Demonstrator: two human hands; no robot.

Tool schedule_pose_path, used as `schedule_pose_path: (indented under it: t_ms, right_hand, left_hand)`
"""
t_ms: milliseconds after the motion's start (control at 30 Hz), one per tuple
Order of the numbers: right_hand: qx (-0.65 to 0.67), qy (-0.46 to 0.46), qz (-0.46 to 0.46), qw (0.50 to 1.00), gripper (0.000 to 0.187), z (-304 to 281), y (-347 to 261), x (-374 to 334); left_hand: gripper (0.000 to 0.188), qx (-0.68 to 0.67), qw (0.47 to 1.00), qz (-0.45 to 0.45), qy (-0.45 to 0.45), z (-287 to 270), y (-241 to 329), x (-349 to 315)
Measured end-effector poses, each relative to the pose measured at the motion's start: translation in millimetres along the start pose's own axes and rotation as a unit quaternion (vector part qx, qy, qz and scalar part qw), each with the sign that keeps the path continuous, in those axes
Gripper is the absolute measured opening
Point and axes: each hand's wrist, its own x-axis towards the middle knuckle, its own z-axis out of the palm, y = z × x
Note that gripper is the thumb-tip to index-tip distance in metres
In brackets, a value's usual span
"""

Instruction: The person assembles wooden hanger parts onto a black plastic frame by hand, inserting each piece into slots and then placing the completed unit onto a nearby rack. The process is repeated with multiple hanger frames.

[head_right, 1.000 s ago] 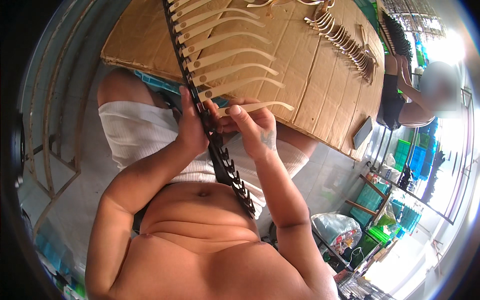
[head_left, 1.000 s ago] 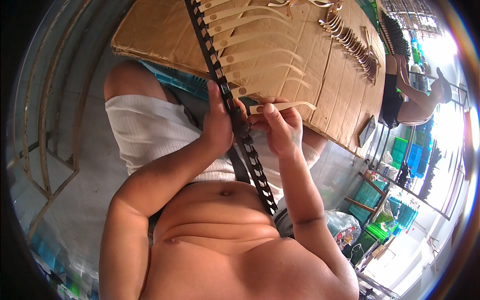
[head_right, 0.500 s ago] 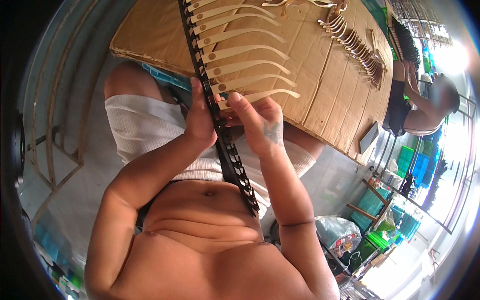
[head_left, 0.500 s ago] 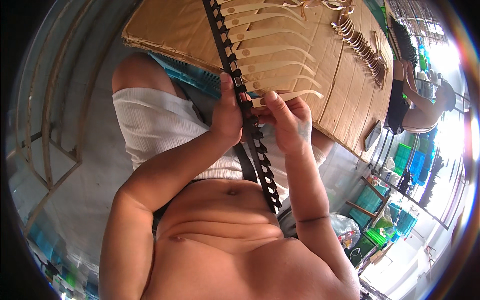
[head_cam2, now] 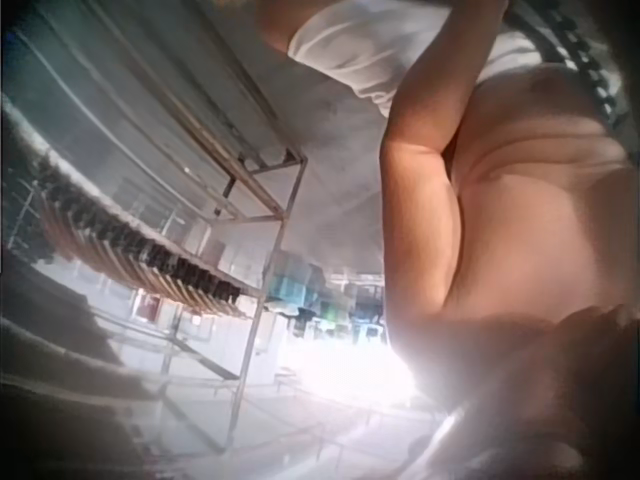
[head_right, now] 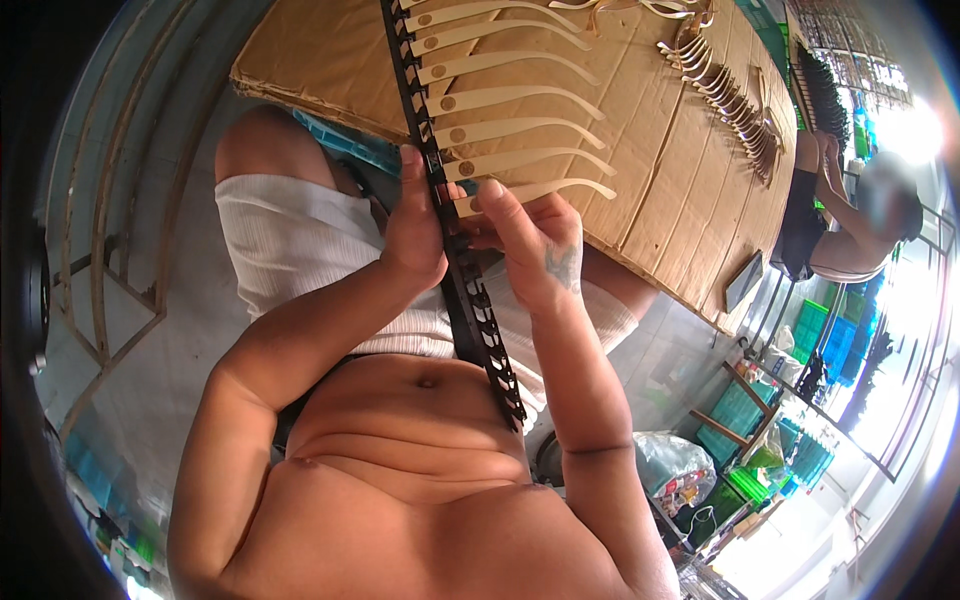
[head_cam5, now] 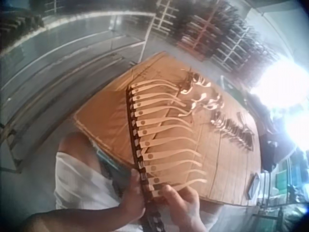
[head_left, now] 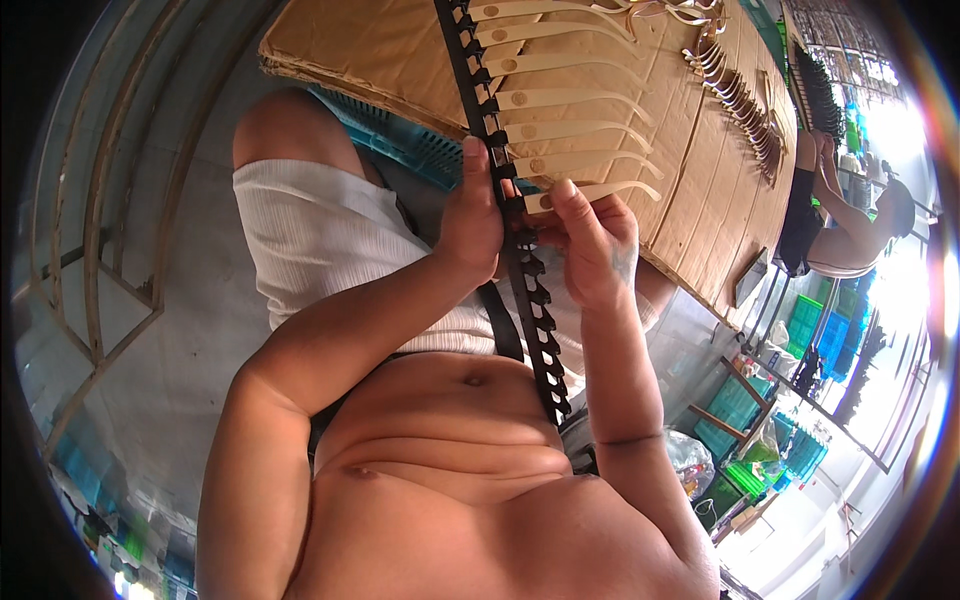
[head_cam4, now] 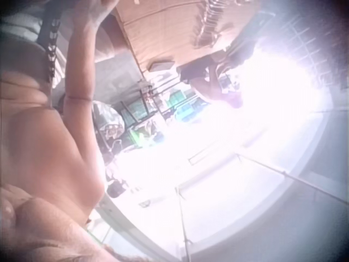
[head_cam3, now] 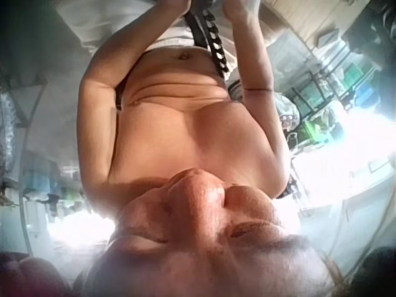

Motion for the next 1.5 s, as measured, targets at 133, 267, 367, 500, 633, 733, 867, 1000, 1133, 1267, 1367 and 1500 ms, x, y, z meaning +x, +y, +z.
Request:
schedule_pose_path:
  t_ms: [133,267,367,500,633,733,867,1000,1133,1267,1367,1500]
  right_hand:
    - [-0.015,0.006,0.006,1.0,0.028,1.8,-3.4,0.2]
    - [-0.039,-0.005,-0.01,0.999,0.031,-1.8,-0.5,1.8]
    - [-0.05,-0.005,-0.03,0.998,0.035,-4.0,0.2,-2.9]
    - [-0.01,-0.035,-0.069,0.997,0.034,-17.5,6.0,-5.9]
    - [-0.017,-0.143,-0.105,0.984,0.027,-26.2,5.3,-10.7]
    - [-0.101,-0.108,-0.132,0.98,0.019,-38.6,-3.3,-4.7]
    - [-0.27,0.027,-0.241,0.932,0.021,-109.9,0.6,77.4]
    - [-0.486,0.132,-0.424,0.753,0.018,-99.8,-66.9,181.2]
    - [-0.517,0.045,-0.543,0.661,0.014,-78.5,-103.2,243.4]
    - [-0.593,-0.025,-0.406,0.695,0.011,-45.5,-107.1,259.0]
    - [-0.651,-0.036,-0.357,0.669,0.014,-36.2,-114.4,264.6]
    - [-0.673,-0.068,-0.388,0.626,0.012,-44.8,-112.0,278.2]
  left_hand:
    - [0.063,0.003,1.0,-0.01,-0.005,0.2,-0.9,0.6]
    - [0.065,-0.021,1.0,-0.022,0.0,1.3,-3.3,0.3]
    - [0.065,0.018,0.999,-0.012,-0.035,-5.8,-5.1,3.6]
    - [0.065,-0.059,0.995,-0.056,-0.049,-7.5,-13.3,-11.3]
    - [0.063,0.015,0.999,-0.045,0.011,6.7,-6.6,-23.0]
    - [0.062,-0.024,0.997,-0.067,-0.019,10.5,8.9,-16.2]
    - [0.061,-0.03,0.997,-0.057,-0.036,13.5,20.5,2.7]
    - [0.061,-0.003,0.998,-0.067,0.018,11.6,23.8,8.6]
    - [0.064,-0.018,0.998,-0.048,0.022,9.8,22.3,9.6]
    - [0.064,0.001,0.997,-0.069,0.033,12.2,25.4,6.8]
    - [0.062,0.009,0.997,-0.073,0.007,6.7,23.6,7.4]
    - [0.064,0.002,0.997,-0.08,0.017,13.0,23.1,8.1]
